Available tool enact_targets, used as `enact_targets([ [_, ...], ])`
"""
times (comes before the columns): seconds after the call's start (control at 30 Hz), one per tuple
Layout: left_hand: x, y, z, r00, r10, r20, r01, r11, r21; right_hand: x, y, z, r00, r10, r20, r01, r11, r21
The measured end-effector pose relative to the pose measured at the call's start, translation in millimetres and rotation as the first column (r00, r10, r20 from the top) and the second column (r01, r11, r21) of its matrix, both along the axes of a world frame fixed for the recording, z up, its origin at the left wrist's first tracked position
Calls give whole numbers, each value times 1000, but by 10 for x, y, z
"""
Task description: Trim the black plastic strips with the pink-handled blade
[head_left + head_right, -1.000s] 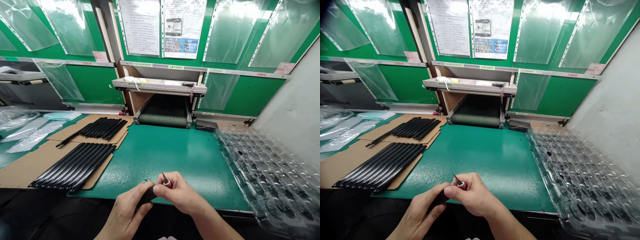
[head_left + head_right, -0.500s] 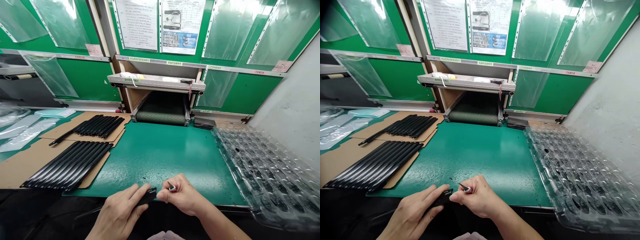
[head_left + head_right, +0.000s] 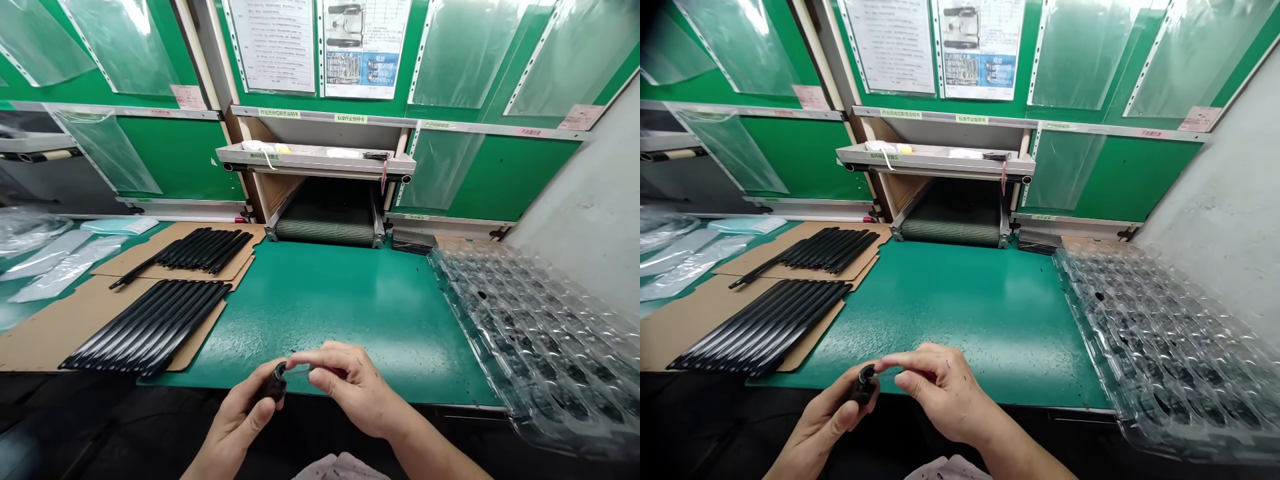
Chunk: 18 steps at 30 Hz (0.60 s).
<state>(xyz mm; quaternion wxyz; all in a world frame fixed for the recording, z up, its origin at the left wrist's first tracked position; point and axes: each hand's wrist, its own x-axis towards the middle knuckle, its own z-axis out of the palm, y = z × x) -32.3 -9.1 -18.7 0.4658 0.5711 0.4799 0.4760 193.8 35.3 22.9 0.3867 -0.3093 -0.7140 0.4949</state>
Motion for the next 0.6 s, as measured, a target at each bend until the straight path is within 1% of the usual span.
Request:
enact_targets([
  [0.07, -17, 8, 0, 999, -45, -17, 46, 999, 14, 2, 14, 35, 998, 53, -15, -54, 998, -38],
  [0.1, -19, 7, 0, 999, -45, -17, 45, 999, 12, 7, 22, 45, 997, 79, -23, -80, 995, -63],
  [0.27, 52, -32, 30, 996, 65, 64, -62, 997, -49, 31, 59, 65, 981, 167, -94, -180, 972, -154],
  [0.33, 78, -38, 52, 995, 64, 71, -59, 996, -63, 35, 66, 76, 974, 185, -126, -206, 963, -174],
  [0.43, 91, -31, 77, 997, 45, 62, -40, 997, -69, 32, 70, 88, 974, 183, -133, -207, 960, -190],
  [0.53, 106, -28, 100, 997, 52, 62, -48, 996, -69, 26, 71, 89, 981, 151, -125, -169, 974, -152],
  [0.6, 132, -32, 126, 994, 60, 88, -54, 996, -69, 27, 70, 97, 975, 166, -150, -186, 974, -132],
])
